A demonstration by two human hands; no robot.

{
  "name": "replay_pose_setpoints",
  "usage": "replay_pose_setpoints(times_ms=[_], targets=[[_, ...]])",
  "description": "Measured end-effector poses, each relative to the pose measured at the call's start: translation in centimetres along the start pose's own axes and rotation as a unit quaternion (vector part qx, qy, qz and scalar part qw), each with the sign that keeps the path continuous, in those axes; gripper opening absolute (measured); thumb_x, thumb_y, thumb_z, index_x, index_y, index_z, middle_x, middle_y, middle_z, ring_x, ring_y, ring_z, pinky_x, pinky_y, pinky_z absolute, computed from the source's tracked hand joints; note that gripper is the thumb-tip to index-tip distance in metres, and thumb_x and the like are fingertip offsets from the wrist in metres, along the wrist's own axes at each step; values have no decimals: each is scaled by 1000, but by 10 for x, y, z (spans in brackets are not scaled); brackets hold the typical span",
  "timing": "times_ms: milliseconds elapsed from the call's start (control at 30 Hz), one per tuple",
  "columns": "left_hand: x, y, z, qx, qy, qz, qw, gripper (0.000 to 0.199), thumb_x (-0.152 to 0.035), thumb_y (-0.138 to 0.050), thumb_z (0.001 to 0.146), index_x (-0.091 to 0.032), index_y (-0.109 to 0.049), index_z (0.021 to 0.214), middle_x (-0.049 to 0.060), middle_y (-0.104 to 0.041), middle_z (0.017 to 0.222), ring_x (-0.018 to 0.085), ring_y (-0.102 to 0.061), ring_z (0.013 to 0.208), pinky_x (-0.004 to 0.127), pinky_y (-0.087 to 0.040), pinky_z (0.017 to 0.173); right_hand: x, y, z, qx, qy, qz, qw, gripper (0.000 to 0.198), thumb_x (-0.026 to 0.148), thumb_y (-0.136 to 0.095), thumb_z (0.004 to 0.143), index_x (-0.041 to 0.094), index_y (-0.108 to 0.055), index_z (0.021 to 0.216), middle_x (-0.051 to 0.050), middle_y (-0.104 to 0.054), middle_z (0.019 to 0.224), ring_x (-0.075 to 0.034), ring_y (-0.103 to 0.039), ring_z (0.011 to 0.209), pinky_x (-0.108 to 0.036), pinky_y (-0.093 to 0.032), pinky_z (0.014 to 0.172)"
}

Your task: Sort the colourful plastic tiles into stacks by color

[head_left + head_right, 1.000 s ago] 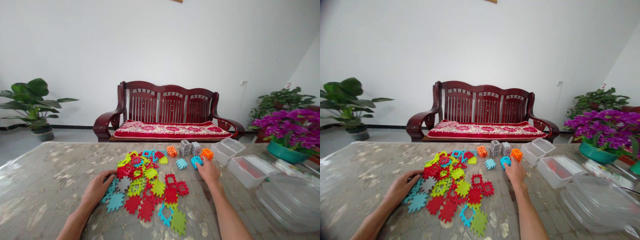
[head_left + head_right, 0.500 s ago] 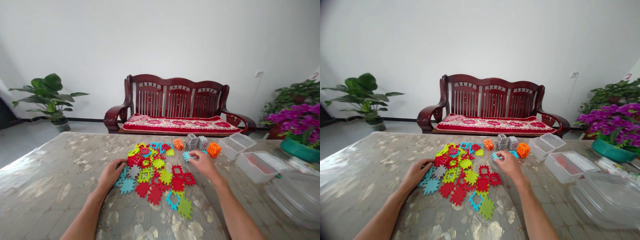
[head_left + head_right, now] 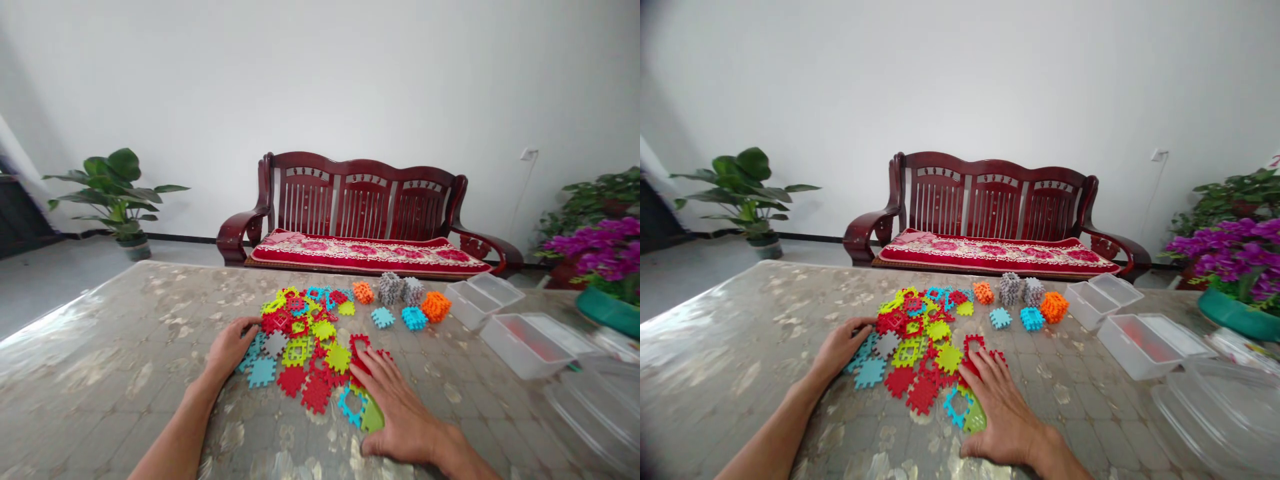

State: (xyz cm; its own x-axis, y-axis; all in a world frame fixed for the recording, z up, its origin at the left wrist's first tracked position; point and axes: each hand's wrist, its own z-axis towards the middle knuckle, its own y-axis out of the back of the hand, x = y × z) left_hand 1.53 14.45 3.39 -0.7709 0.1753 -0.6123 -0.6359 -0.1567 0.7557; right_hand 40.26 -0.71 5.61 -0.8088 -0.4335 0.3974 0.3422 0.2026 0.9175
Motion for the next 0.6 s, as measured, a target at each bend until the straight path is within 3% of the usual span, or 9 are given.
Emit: replay_pose_setpoints(times_ms=[133, 333, 600], targets=[[2, -1, 1, -5, -7, -2, 1000, 37, -41, -47, 82, -25, -75, 101, 4, -77, 107, 24, -69, 102, 35, -50, 94, -7, -2, 23, -26, -3, -1, 1000, 100, 59, -75, 69, 28, -31, 153, -10, -21, 163, -34, -16, 149, -58, -9, 120], [1, 0, -1, -3, -9, -6, 1000, 37, -40, -47, 82, -24, -74, 103, 4, -76, 109, 23, -68, 105, 35, -49, 96, 2, 5, 67, -34, 0, 20, 999, 98, 57, -79, 66, 22, -40, 149, -14, -30, 159, -32, -26, 146, -55, -15, 121], [-5, 3, 0, -12, -6, -5, 1000, 35, -38, -48, 81, -25, -74, 99, 3, -76, 107, 23, -67, 105, 34, -48, 98, -9, 0, 85, -120, 24, 73, 990, 81, 55, -73, 77, 22, -45, 146, -15, -44, 151, -29, -39, 139, -50, -30, 116]])
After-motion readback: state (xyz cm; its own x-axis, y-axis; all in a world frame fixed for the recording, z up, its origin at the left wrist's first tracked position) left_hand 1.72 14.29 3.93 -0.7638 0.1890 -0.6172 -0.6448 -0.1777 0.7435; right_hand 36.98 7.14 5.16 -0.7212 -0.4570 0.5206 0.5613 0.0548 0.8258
